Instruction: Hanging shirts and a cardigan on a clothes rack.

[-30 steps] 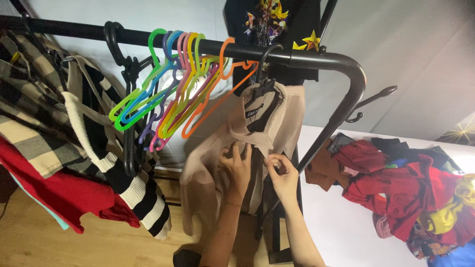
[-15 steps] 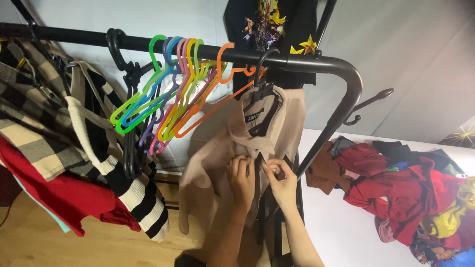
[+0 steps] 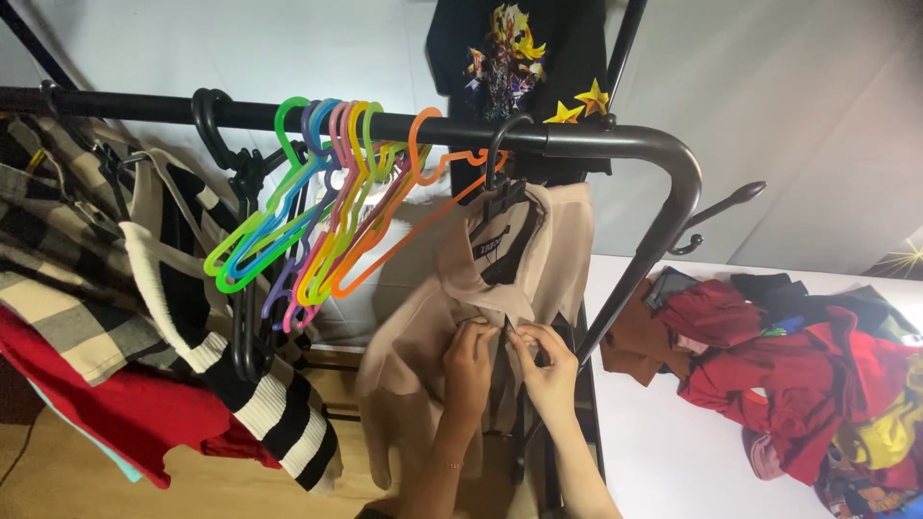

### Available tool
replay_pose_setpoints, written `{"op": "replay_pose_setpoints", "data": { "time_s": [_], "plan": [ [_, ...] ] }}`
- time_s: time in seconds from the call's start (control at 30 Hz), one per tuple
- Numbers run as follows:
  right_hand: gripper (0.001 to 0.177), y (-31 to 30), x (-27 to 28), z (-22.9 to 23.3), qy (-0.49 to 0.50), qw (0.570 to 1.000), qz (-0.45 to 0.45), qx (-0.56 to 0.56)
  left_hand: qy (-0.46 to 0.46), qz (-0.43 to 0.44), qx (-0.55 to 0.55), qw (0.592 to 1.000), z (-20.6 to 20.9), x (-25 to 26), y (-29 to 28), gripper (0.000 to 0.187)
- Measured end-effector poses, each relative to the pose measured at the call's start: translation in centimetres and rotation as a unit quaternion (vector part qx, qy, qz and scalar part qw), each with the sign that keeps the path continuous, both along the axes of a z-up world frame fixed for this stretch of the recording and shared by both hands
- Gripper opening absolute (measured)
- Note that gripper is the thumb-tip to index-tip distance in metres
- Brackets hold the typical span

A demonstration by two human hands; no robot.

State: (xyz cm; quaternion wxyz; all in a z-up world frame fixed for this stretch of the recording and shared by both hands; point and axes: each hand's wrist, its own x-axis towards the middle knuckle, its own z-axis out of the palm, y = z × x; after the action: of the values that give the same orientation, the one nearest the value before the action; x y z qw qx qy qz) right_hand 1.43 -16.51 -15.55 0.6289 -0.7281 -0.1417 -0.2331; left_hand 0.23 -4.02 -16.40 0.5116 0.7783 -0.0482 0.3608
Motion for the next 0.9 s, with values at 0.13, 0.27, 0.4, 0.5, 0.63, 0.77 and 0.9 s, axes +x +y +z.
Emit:
{"op": "replay_pose_setpoints", "data": {
  "time_s": [0.13, 0.27, 0.4, 0.5, 0.63, 0.77, 0.9],
  "plan": [
    [0.015, 0.6, -0.5, 1.3, -0.022, 0.997, -0.057, -0.052, -0.01, -0.032, -0.015, 0.999, 0.9, -0.1, 0.0, 0.009],
    [0.015, 1.0, -0.6, 1.5, -0.03, 0.995, -0.076, -0.055, -0.001, -0.059, 0.014, 0.998, 1.3, -0.5, 0.2, 0.01],
    [0.015, 1.0, -0.8, 1.9, -0.075, 0.993, -0.071, -0.057, 0.014, -0.059, 0.011, 0.998, 1.6, -0.2, 0.5, 0.008],
    [0.015, 1.2, -1.3, 2.8, -0.013, 0.996, -0.071, -0.057, 0.032, -0.046, 0.006, 0.998, 1.7, -0.2, 0.6, 0.009],
    [0.016, 1.4, -1.2, 2.8, 0.001, 0.996, -0.067, -0.051, 0.04, -0.036, 0.005, 0.999, 1.8, 0.1, 0.7, 0.011],
    [0.017, 0.9, -0.5, 1.4, -0.017, 0.997, -0.044, -0.067, 0.048, -0.032, -0.031, 0.998, 1.4, 0.7, 1.2, 0.013],
    [0.013, 0.7, 0.4, 2.0, -0.066, 0.993, -0.029, -0.093, 0.038, -0.054, -0.013, 0.998, 0.6, 1.3, 1.9, 0.015]
  ]
}}
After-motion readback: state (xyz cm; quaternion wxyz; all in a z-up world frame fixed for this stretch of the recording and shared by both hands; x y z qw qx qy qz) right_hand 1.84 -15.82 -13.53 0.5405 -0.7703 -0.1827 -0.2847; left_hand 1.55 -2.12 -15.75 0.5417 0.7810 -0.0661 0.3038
